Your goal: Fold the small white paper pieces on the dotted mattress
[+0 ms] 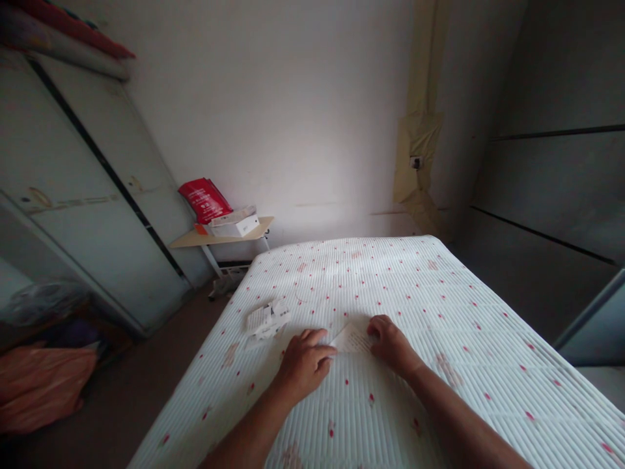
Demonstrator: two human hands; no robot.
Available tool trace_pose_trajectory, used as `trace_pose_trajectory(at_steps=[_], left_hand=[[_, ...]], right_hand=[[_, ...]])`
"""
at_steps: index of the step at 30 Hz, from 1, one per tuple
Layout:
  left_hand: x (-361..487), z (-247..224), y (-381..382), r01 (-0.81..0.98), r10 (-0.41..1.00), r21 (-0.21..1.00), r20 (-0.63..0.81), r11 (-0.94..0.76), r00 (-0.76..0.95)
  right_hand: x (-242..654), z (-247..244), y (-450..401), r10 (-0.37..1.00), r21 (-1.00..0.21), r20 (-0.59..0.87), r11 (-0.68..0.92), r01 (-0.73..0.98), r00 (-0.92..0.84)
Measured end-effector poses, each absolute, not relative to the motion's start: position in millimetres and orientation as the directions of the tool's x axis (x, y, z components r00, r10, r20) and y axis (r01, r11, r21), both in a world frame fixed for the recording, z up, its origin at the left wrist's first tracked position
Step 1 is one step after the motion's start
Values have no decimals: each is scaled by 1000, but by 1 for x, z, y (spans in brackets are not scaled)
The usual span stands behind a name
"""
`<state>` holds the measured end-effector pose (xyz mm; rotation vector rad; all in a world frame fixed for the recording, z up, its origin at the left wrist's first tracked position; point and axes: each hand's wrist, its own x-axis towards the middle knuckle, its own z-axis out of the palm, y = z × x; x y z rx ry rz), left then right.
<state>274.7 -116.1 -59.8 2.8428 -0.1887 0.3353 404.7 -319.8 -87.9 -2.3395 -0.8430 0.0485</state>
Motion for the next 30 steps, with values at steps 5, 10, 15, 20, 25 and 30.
trace_pose_trajectory(at_steps=[5,10,15,20,25,30], left_hand=[[275,-57,-110,-115,-67,225,211,-967,975],[275,-55,-108,-91,-56,182,187,-979,981],[275,-60,-109,-86,-46,188,206,-978,977],[272,-55,-121,-75,-15,202,283,-977,959],[269,-50,-140,-271,-181,236,344,-933,921],[269,-52,-144,-280,-207,247,286,-928,936]], right_hand=[[405,-89,-321,600,-570,199,-572,590,775],[404,-88,-322,611,-574,176,-573,585,772],[405,-88,-322,598,-632,199,-527,568,777],[393,-82,-311,514,-580,165,-640,504,842],[370,-74,-296,440,-392,244,-771,502,864],[369,-75,-295,443,-382,243,-774,505,863]])
